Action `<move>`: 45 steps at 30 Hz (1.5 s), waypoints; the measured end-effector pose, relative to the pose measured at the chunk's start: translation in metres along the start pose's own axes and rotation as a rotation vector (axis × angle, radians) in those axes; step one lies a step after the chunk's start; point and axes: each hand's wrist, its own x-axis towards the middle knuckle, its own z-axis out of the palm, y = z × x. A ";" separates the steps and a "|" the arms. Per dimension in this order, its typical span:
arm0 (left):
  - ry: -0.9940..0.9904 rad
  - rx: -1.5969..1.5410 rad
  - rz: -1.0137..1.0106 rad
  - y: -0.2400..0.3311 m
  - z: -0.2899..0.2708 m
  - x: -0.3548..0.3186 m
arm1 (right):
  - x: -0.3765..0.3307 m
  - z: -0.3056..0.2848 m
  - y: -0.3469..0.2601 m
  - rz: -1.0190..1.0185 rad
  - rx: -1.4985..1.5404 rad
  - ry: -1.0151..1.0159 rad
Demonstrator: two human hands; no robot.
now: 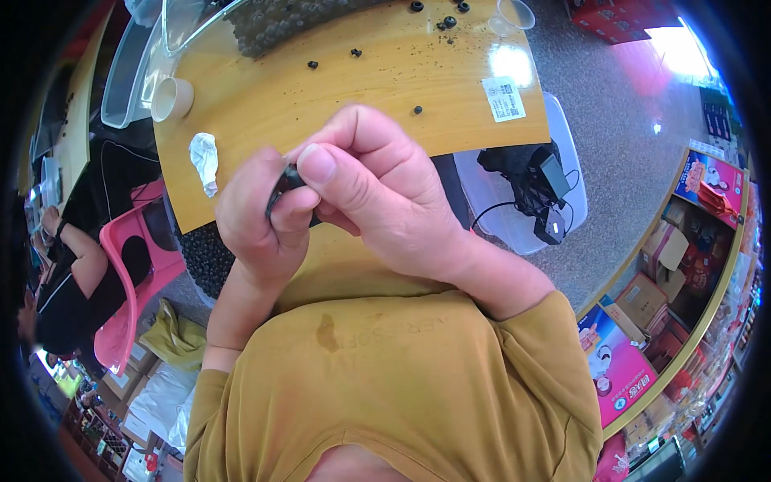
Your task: Trimming excess flash or material from small black rubber components using a utility knife.
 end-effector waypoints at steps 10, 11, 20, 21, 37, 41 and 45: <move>-0.097 0.122 0.072 -0.009 -0.001 -0.017 | -0.002 0.008 0.007 -0.055 0.047 0.069; -0.084 0.117 0.071 -0.008 -0.002 -0.017 | -0.002 0.007 0.008 -0.070 0.034 0.054; -0.085 0.112 0.035 0.000 -0.011 -0.011 | -0.004 0.009 0.001 0.073 0.122 0.002; -0.110 0.151 0.053 0.000 -0.011 -0.014 | -0.004 0.009 0.004 0.072 0.122 0.001; -0.147 0.149 -0.012 0.001 -0.016 -0.019 | -0.003 0.012 0.011 0.064 0.051 0.035; -0.114 0.155 0.073 -0.001 -0.014 -0.019 | -0.003 0.010 0.009 0.092 0.058 0.010; -0.067 0.076 0.055 -0.002 -0.015 -0.019 | 0.000 0.013 0.006 0.122 0.105 0.005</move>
